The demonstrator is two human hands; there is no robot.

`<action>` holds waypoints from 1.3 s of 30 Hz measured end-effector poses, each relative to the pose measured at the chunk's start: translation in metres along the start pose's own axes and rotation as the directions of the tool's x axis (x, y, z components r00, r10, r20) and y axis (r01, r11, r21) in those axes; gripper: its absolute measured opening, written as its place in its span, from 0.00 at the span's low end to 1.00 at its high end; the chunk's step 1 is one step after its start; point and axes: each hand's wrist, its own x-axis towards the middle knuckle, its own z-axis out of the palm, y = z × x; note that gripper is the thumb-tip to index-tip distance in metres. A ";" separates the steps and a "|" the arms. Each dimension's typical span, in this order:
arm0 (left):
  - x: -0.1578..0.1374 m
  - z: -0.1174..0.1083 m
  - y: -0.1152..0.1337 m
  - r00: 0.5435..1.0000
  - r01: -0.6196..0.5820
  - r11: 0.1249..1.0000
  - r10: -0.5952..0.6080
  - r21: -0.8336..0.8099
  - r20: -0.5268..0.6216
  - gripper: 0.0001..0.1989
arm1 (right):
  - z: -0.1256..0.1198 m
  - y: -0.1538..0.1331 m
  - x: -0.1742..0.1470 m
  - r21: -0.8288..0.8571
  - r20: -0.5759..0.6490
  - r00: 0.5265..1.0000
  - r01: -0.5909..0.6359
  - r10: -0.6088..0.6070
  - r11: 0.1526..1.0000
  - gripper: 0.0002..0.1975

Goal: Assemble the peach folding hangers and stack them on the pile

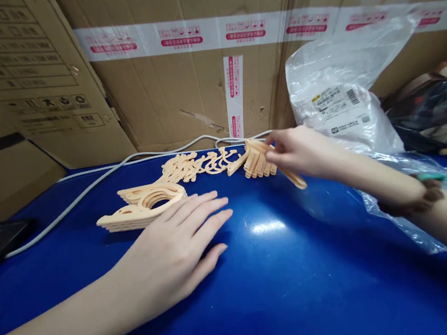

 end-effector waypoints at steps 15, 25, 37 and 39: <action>-0.003 0.011 -0.004 0.992 0.124 0.992 -0.125 0.018 0.007 0.11 | 0.017 -0.064 -0.037 0.156 -0.018 0.664 0.740 -0.747 0.654 0.18; -0.008 0.011 -0.007 0.991 0.135 0.990 -0.134 -0.051 0.024 0.11 | 0.027 -0.034 0.070 -0.022 0.009 0.764 0.645 -0.645 0.764 0.24; -0.009 0.012 -0.008 0.992 0.128 0.990 -0.127 -0.051 0.025 0.12 | 0.034 -0.038 0.070 0.090 0.037 0.749 0.657 -0.662 0.748 0.25; -0.009 0.012 -0.008 0.992 0.128 0.990 -0.127 -0.051 0.028 0.12 | 0.032 -0.037 0.069 0.083 0.047 0.756 0.648 -0.652 0.757 0.26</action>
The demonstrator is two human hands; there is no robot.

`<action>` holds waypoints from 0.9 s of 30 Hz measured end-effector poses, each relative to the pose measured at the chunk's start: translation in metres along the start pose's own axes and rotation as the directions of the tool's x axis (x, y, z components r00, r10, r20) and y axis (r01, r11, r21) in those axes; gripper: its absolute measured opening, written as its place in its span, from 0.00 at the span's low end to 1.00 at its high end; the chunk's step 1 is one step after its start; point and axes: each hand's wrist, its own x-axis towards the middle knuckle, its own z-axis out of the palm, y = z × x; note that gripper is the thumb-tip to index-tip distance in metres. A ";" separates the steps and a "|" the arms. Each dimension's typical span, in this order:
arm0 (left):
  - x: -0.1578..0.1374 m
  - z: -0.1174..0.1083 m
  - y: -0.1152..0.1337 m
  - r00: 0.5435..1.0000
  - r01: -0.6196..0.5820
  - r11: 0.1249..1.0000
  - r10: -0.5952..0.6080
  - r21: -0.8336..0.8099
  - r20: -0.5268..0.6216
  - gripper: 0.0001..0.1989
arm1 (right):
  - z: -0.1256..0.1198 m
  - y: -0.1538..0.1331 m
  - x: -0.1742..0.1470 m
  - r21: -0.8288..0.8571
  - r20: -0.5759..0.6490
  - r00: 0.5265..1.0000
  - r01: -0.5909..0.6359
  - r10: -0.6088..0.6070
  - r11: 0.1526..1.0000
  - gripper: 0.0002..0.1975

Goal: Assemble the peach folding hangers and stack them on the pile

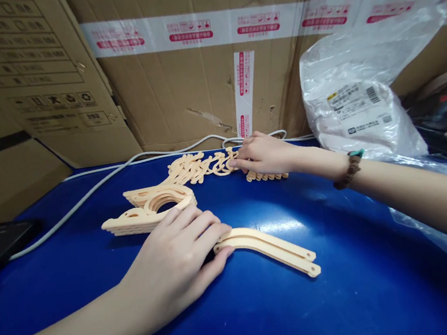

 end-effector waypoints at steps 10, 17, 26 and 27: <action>-0.001 0.000 0.000 1.000 -0.002 1.000 0.002 0.007 -0.015 0.12 | 0.005 -0.010 0.016 -0.134 -0.106 0.991 0.063 -0.077 0.989 0.17; 0.000 -0.001 -0.003 1.000 0.011 0.999 -0.010 0.042 -0.025 0.11 | 0.010 -0.019 0.023 -0.100 -0.070 0.996 0.043 -0.051 0.994 0.10; 0.000 0.002 -0.005 0.999 0.031 0.995 -0.028 0.100 -0.033 0.12 | -0.013 -0.039 -0.014 0.110 -0.227 0.971 -0.053 0.077 0.993 0.08; 0.000 0.002 -0.004 0.999 0.039 0.996 -0.036 0.086 -0.038 0.13 | -0.014 -0.045 -0.020 0.144 -0.217 0.973 -0.051 0.081 0.988 0.08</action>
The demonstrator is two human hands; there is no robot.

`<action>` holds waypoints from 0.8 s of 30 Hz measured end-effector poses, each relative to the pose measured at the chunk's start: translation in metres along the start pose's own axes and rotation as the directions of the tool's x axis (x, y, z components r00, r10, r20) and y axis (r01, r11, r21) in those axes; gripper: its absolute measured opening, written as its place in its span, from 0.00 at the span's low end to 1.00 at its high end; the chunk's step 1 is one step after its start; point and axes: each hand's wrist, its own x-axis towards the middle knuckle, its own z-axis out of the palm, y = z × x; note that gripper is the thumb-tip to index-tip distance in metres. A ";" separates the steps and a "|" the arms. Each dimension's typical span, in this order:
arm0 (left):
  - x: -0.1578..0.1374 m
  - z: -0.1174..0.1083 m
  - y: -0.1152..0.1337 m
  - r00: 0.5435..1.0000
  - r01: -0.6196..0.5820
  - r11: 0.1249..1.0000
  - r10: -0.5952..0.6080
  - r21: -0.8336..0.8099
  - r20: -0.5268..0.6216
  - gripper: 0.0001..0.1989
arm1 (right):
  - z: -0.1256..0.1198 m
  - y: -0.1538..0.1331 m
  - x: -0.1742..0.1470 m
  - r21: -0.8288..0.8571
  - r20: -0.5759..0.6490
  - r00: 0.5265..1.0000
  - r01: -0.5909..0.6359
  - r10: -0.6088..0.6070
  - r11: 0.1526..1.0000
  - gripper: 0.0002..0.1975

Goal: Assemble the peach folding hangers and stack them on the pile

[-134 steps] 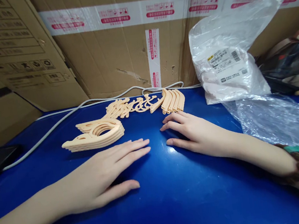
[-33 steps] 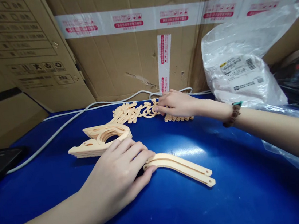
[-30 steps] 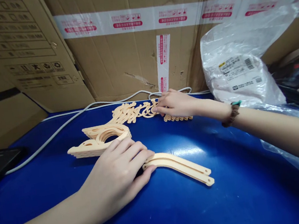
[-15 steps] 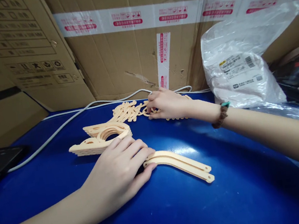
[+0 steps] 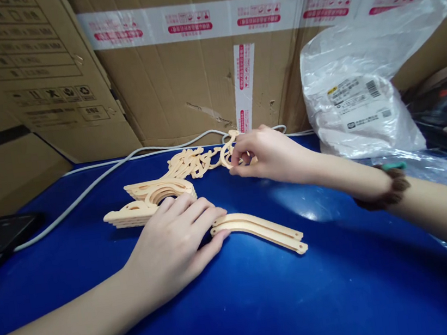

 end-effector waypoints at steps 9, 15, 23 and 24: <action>0.001 -0.012 0.006 0.961 0.247 0.894 -0.276 -0.374 -0.024 0.11 | 0.013 -0.056 -0.046 0.091 -0.056 0.996 0.076 -0.071 0.993 0.07; 0.004 -0.017 0.010 0.881 0.459 0.658 -0.425 -0.597 0.209 0.13 | 0.017 -0.066 -0.052 0.030 -0.118 0.975 0.190 -0.186 0.981 0.09; 0.003 -0.016 0.006 0.878 0.455 0.599 -0.424 -0.659 0.221 0.15 | 0.016 -0.048 -0.048 -0.338 -0.259 0.943 0.113 -0.208 0.934 0.08; 0.002 -0.016 0.006 0.887 0.440 0.610 -0.410 -0.659 0.213 0.15 | 0.016 -0.045 -0.047 -0.425 -0.233 0.935 0.150 -0.268 0.893 0.08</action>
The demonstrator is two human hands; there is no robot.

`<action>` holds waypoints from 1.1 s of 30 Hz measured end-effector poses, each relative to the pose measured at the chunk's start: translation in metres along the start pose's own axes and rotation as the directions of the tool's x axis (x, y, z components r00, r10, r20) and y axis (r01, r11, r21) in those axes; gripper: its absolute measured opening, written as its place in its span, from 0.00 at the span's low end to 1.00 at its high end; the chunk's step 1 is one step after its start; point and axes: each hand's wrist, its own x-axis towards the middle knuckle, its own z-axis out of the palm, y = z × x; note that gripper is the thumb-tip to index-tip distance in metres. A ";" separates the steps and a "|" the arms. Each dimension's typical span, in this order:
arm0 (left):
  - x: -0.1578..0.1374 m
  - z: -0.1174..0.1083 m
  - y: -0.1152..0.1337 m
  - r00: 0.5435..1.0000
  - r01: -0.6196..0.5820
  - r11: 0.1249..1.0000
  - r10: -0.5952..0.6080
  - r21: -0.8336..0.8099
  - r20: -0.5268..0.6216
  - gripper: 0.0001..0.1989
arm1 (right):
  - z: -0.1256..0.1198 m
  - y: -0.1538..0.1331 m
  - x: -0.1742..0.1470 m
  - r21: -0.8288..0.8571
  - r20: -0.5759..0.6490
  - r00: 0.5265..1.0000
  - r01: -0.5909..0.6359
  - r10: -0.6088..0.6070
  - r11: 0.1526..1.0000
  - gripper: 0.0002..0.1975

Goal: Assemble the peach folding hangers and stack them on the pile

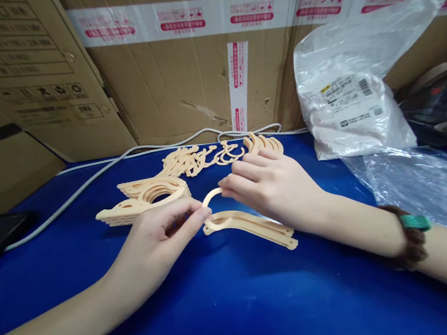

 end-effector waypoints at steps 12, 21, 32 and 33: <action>0.001 0.005 -0.012 0.852 -0.420 0.554 0.513 0.719 0.102 0.10 | 0.028 0.006 -0.006 0.806 0.519 0.654 -0.589 0.550 -0.060 0.12; 0.008 0.008 -0.013 0.858 -0.483 0.593 0.469 0.645 0.211 0.10 | 0.033 0.004 -0.008 0.808 0.552 0.640 -0.569 0.535 -0.153 0.13; 0.006 0.002 0.002 0.974 -0.222 0.974 0.224 0.047 -0.041 0.08 | 0.033 0.005 -0.011 0.808 0.560 0.634 -0.560 0.533 -0.183 0.13; 0.006 0.001 0.004 0.988 -0.152 0.981 0.147 -0.119 -0.048 0.08 | 0.034 0.006 -0.011 0.810 0.561 0.637 -0.555 0.529 -0.190 0.13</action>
